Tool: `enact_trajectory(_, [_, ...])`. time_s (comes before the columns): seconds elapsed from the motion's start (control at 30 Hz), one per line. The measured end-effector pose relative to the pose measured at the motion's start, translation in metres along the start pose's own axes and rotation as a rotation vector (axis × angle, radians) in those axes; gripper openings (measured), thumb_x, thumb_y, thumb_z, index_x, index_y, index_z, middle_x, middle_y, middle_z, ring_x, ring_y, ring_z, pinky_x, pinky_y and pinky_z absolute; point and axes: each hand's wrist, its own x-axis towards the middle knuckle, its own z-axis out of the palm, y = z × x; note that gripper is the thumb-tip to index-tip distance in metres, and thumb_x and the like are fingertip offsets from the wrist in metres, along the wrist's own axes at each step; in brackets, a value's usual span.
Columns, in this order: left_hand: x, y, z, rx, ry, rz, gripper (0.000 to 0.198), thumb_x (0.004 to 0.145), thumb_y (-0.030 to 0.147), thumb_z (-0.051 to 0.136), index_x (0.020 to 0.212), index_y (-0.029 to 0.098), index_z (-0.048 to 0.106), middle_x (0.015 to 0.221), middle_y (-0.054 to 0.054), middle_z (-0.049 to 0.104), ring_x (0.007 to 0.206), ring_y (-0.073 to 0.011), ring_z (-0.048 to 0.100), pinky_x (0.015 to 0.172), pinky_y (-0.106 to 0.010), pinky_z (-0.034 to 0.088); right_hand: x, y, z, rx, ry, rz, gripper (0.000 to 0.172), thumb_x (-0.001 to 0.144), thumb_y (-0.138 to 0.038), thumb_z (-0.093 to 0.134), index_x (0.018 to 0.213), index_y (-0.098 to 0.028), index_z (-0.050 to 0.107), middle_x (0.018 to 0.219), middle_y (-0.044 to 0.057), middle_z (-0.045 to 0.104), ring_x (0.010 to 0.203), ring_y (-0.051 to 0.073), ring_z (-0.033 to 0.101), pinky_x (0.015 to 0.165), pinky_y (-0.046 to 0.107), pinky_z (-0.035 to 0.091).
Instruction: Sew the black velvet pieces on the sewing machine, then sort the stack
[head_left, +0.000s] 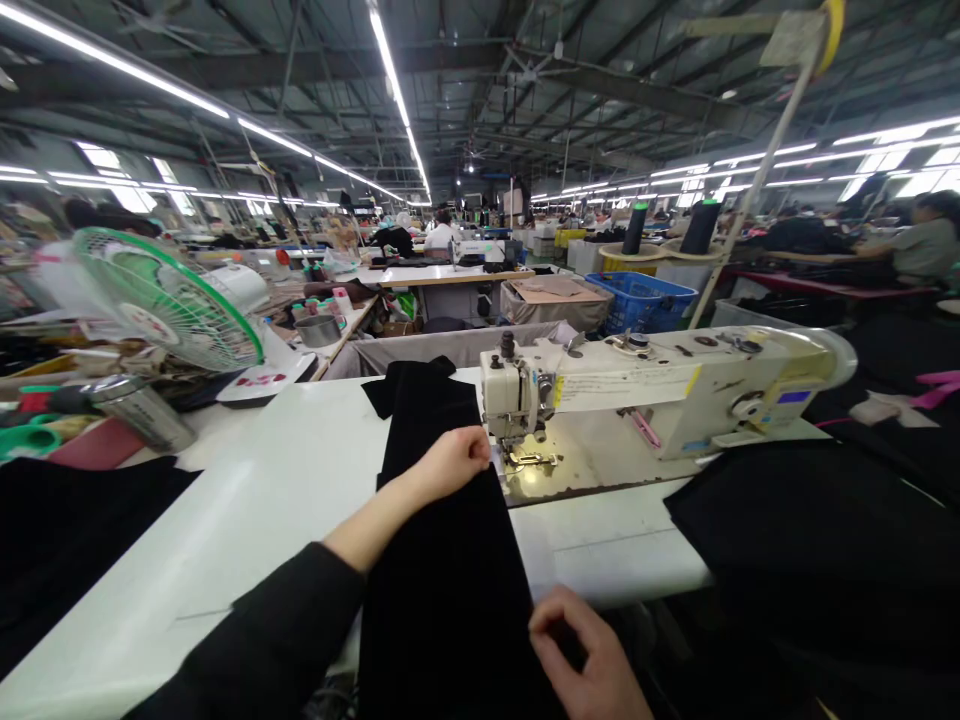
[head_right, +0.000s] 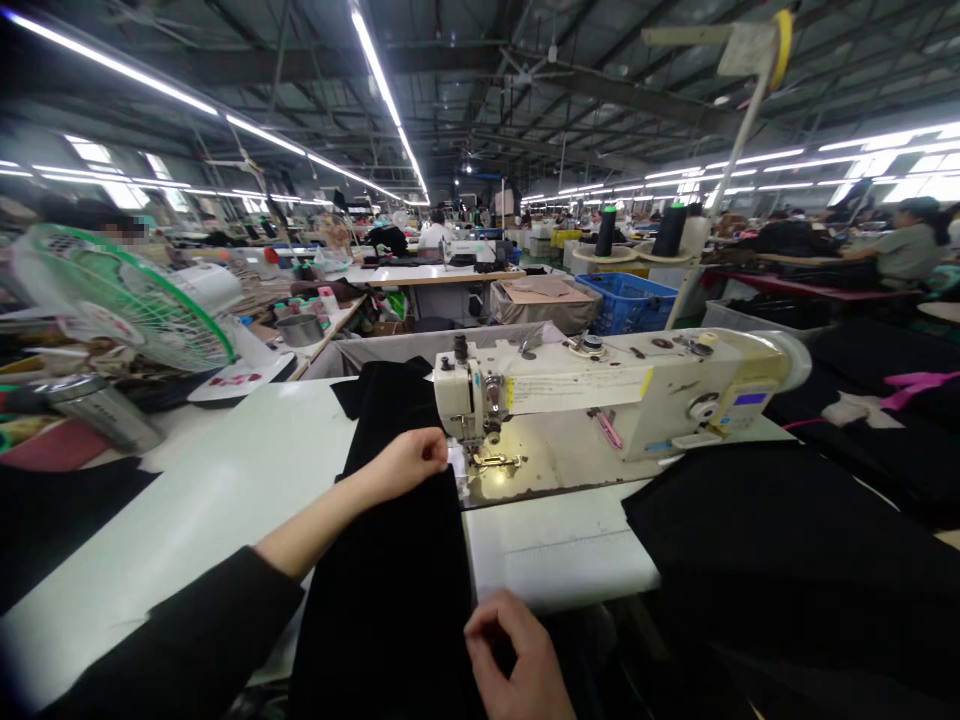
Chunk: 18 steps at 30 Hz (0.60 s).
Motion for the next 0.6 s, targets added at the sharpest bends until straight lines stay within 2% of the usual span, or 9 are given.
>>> enact_trajectory(0.07, [0.008, -0.018, 0.026, 0.034, 0.012, 0.039, 0.012, 0.063, 0.01, 0.056, 0.06, 0.02, 0.051, 0.06, 0.004, 0.053, 0.058, -0.0128, 0.047, 0.058, -0.025, 0.034, -0.006, 0.013, 0.0, -0.058, -0.009, -0.146, 0.014, 0.087, -0.014, 0.054, 0.085, -0.023, 0.065, 0.08, 0.002, 0.066, 0.075, 0.018, 0.064, 0.07, 0.027, 0.053])
enact_trajectory(0.13, [0.009, -0.029, 0.043, 0.028, 0.048, 0.057, 0.014, 0.065, 0.01, 0.056, 0.061, 0.02, 0.048, 0.062, 0.003, 0.052, 0.059, -0.0126, 0.047, 0.059, -0.025, 0.035, -0.007, 0.02, -0.005, -0.161, -0.024, -0.271, 0.022, 0.089, -0.01, 0.053, 0.097, -0.025, 0.066, 0.089, 0.004, 0.07, 0.083, 0.019, 0.068, 0.076, 0.028, 0.056])
enact_trajectory(0.23, [0.006, -0.037, 0.05, -0.008, 0.082, 0.044, 0.013, 0.066, 0.012, 0.056, 0.062, 0.02, 0.047, 0.062, 0.004, 0.052, 0.06, -0.0123, 0.048, 0.059, -0.024, 0.036, -0.002, 0.021, -0.018, -0.345, -0.069, -0.482, 0.032, 0.089, -0.004, 0.049, 0.111, -0.023, 0.064, 0.096, 0.006, 0.072, 0.087, 0.019, 0.069, 0.08, 0.028, 0.058])
enact_trajectory(0.33, [0.005, -0.041, 0.049, -0.007, 0.097, 0.058, 0.011, 0.067, 0.013, 0.055, 0.063, 0.02, 0.048, 0.062, 0.004, 0.052, 0.06, -0.0118, 0.048, 0.059, -0.023, 0.037, 0.005, 0.014, -0.028, -0.47, -0.116, -0.646, 0.03, 0.091, -0.002, 0.043, 0.111, -0.016, 0.061, 0.093, 0.008, 0.071, 0.083, 0.018, 0.069, 0.077, 0.025, 0.058])
enact_trajectory(0.4, [0.008, -0.042, 0.048, 0.008, 0.094, 0.053, 0.01, 0.067, 0.013, 0.055, 0.063, 0.02, 0.049, 0.063, 0.004, 0.053, 0.06, -0.0116, 0.049, 0.059, -0.023, 0.037, 0.009, 0.009, -0.03, -0.535, -0.127, -0.679, 0.027, 0.091, -0.002, 0.043, 0.106, -0.014, 0.061, 0.088, 0.008, 0.07, 0.079, 0.017, 0.067, 0.073, 0.026, 0.057])
enact_trajectory(0.5, [0.02, -0.045, 0.047, 0.029, 0.09, -0.051, 0.01, 0.065, 0.014, 0.058, 0.063, 0.02, 0.05, 0.063, 0.004, 0.056, 0.06, -0.0117, 0.052, 0.058, -0.023, 0.039, 0.016, 0.004, -0.027, -0.619, -0.123, -0.664, 0.023, 0.09, -0.004, 0.042, 0.094, -0.016, 0.061, 0.081, 0.006, 0.066, 0.073, 0.018, 0.062, 0.067, 0.03, 0.054])
enact_trajectory(0.6, [0.035, -0.048, 0.047, 0.031, 0.066, -0.123, 0.013, 0.062, 0.014, 0.062, 0.063, 0.02, 0.05, 0.062, 0.005, 0.057, 0.059, -0.0115, 0.052, 0.056, -0.022, 0.039, 0.022, 0.002, -0.023, -0.648, -0.099, -0.637, 0.022, 0.089, -0.004, 0.043, 0.09, -0.017, 0.06, 0.082, 0.006, 0.064, 0.077, 0.019, 0.061, 0.07, 0.033, 0.053])
